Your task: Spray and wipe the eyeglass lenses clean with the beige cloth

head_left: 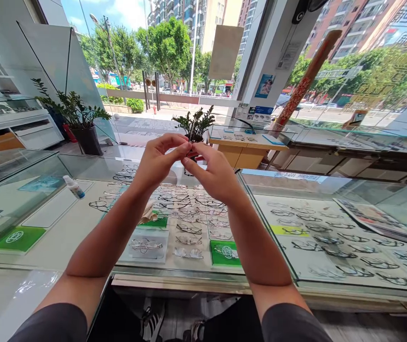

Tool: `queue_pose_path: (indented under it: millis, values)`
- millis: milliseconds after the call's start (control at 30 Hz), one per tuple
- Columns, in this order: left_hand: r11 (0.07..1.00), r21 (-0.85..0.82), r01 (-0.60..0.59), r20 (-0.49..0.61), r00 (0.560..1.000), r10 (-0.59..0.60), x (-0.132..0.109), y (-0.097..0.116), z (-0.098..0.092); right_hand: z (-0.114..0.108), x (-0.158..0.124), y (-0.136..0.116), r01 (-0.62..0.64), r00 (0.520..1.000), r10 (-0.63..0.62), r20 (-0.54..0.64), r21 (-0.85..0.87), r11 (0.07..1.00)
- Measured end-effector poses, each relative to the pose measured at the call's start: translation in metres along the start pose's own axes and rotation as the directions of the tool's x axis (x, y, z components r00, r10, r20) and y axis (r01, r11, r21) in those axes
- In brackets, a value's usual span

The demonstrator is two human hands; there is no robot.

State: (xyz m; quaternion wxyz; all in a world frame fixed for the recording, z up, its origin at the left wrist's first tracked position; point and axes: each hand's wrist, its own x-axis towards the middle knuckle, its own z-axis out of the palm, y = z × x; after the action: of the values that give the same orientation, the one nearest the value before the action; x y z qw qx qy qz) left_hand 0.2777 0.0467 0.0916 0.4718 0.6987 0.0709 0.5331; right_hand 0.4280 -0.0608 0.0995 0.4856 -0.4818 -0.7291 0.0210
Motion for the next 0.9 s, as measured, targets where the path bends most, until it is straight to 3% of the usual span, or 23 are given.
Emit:
queue_pose_path:
  millis: [167, 233, 333, 367, 533, 633, 767, 900]
  values:
    - [0.981, 0.177, -0.075, -0.106, 0.990, 0.095, 0.002, -0.003, -0.015, 0.000, -0.001, 0.006, -0.013, 0.999, 0.012, -0.034, -0.045, 0.999]
    - [0.964, 0.238, -0.119, -0.189, 0.968, 0.166, 0.001, -0.015, -0.034, 0.005, -0.003, 0.013, -0.039, 0.998, 0.037, -0.045, -0.050, 0.998]
    - [0.924, 0.356, -0.137, -0.319, 0.912, 0.258, -0.006, -0.043, -0.080, 0.015, -0.011, 0.029, -0.068, 0.995, 0.063, -0.074, -0.067, 0.995]
    - [0.906, 0.406, -0.115, -0.371, 0.886, 0.278, -0.010, -0.053, -0.098, 0.020, -0.015, 0.035, -0.067, 0.995, 0.061, -0.080, -0.083, 0.994]
    - [0.817, 0.571, 0.082, -0.660, 0.638, 0.397, -0.040, -0.089, -0.191, 0.038, -0.043, 0.062, -0.082, 0.983, 0.062, -0.171, -0.116, 0.990]
    - [0.727, 0.613, 0.310, -0.752, 0.510, 0.417, -0.058, -0.097, -0.229, 0.047, -0.055, 0.076, -0.081, 0.973, 0.052, -0.226, -0.118, 0.990]
    - [0.628, 0.582, 0.516, -0.812, 0.404, 0.421, -0.071, -0.104, -0.254, 0.057, -0.065, 0.095, -0.096, 0.958, 0.051, -0.282, -0.148, 0.984]
    - [0.562, 0.522, 0.641, -0.848, 0.324, 0.419, -0.077, -0.109, -0.256, 0.061, -0.073, 0.109, -0.116, 0.950, 0.057, -0.306, -0.177, 0.977]
